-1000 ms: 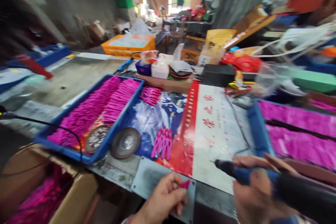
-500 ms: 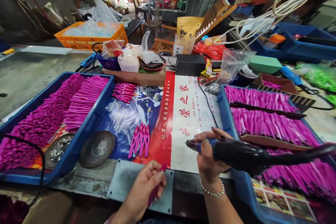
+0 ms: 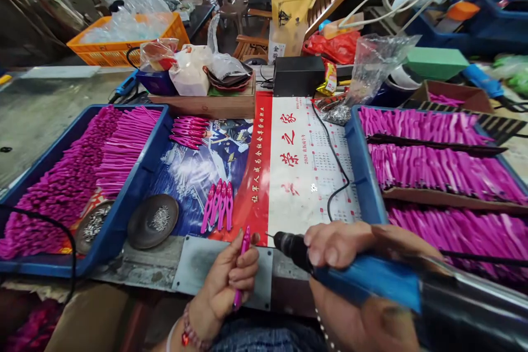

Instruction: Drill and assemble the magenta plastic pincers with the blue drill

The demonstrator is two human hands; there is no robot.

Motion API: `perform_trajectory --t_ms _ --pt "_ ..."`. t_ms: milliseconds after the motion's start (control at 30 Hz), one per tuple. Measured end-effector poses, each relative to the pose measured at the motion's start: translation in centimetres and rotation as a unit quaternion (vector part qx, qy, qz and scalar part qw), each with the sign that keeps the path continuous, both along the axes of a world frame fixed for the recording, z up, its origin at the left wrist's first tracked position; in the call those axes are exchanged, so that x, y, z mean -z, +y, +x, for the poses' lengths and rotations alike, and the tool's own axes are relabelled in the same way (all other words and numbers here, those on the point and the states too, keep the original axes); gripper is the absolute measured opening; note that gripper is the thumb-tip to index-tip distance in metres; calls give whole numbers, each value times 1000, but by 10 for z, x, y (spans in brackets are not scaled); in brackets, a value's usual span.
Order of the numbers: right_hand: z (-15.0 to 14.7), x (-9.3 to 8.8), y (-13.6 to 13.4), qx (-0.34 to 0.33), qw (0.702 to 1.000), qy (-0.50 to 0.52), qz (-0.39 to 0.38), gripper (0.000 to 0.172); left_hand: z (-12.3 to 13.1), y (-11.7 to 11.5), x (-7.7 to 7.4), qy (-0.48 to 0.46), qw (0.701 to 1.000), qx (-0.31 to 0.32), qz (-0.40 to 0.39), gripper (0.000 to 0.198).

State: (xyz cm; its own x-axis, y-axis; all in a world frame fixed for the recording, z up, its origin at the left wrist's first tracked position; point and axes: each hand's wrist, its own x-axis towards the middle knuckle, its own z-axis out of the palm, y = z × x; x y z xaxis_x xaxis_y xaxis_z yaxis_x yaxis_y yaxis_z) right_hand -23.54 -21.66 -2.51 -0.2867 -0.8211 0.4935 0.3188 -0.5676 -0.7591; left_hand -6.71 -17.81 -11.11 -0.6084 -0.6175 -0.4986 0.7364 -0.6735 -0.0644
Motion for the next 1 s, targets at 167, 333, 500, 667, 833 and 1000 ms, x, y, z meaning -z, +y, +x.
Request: perform_trajectory --t_ms 167,333,500,667,833,1000 --pt "10 -21 14 -70 997 -13 41 30 -5 2 0 65 998 -14 14 33" --pt "19 -25 12 -75 997 -22 26 33 -7 3 -4 92 995 -23 13 30" --pt "15 -16 12 -93 996 2 16 36 -7 5 -2 94 995 -23 4 27" --pt "13 -17 11 -114 992 42 22 36 -7 7 3 74 997 -17 -16 29" --pt "16 -28 12 -84 993 72 43 27 -8 6 2 34 999 -20 -33 32" --pt "14 -37 13 -103 987 107 60 31 -10 6 1 31 999 -31 -19 32"
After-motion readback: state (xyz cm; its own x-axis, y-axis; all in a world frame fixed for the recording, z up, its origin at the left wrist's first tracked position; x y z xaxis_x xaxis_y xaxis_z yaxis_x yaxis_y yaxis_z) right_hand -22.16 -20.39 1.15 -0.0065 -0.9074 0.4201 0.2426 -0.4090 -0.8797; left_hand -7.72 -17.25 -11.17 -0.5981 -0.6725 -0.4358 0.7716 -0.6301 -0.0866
